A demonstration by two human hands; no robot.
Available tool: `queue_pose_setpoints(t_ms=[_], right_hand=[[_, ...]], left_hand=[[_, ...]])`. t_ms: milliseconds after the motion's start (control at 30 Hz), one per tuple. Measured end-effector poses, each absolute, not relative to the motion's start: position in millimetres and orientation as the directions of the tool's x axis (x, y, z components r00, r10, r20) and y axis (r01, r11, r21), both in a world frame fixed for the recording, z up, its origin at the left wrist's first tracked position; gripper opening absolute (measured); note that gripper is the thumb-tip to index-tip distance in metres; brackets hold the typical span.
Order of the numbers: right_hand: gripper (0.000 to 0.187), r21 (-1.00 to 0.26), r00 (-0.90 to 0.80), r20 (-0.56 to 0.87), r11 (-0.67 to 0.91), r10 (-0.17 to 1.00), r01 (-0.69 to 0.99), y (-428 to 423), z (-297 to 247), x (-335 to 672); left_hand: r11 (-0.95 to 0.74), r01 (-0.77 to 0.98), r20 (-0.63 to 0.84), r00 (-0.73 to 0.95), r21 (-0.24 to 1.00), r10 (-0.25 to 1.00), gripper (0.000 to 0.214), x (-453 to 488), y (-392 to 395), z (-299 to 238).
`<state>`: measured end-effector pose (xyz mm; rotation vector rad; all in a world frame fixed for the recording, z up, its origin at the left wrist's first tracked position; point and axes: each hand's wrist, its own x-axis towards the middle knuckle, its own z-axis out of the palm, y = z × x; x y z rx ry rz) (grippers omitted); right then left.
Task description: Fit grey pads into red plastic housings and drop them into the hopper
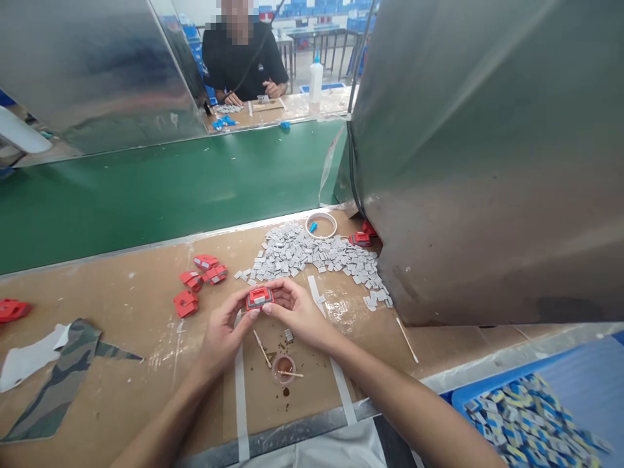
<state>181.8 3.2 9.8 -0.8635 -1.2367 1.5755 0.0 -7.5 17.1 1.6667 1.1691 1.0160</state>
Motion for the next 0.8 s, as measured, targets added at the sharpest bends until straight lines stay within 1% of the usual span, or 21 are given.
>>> queue_pose_setpoints(t_ms=[100, 167, 200, 300, 400, 567, 700, 800], right_hand=[[0.017, -0.986, -0.250, 0.166, 0.167, 0.954, -0.017, 1.5, 16.4, 184.2], [0.008, -0.954, -0.268, 0.253, 0.286, 0.930, 0.091, 0.7, 20.4, 185.4], [0.007, -0.942, -0.288, 0.272, 0.315, 0.918, 0.117, 0.5, 21.6, 185.8], [0.006, -0.928, -0.318, 0.285, 0.343, 0.904, 0.146, 0.4, 22.1, 186.2], [0.005, -0.920, -0.313, 0.301, 0.361, 0.901, 0.155, -0.8, 21.2, 185.5], [0.013, -0.933, -0.313, 0.262, 0.322, 0.913, 0.158, -7.5, 21.9, 181.8], [0.015, -0.940, -0.286, 0.249, 0.302, 0.925, 0.159, -10.3, 20.0, 178.5], [0.010, -0.926, -0.300, 0.296, 0.350, 0.907, 0.143, -7.2, 18.2, 180.1]], left_hand=[[-0.298, 0.356, 0.219, 0.245, 0.886, 0.944, 0.033, -2.9, -5.7, 17.2], [-0.378, 0.390, 0.289, 0.269, 0.840, 0.919, 0.032, -3.9, -4.4, 19.0], [-0.415, 0.404, 0.318, 0.286, 0.816, 0.904, 0.031, -4.2, -4.1, 20.3], [-0.474, 0.428, 0.352, 0.335, 0.770, 0.874, 0.030, -4.3, -4.1, 24.7], [-0.476, 0.444, 0.331, 0.366, 0.759, 0.870, 0.029, -4.0, -5.9, 28.3], [-0.475, 0.465, 0.310, 0.387, 0.747, 0.868, 0.030, -2.9, -11.1, 30.2], [-0.531, 0.487, 0.353, 0.413, 0.694, 0.840, 0.030, -3.6, -14.5, 30.3], [-0.572, 0.498, 0.392, 0.424, 0.652, 0.816, 0.031, -5.9, -14.3, 31.1]])
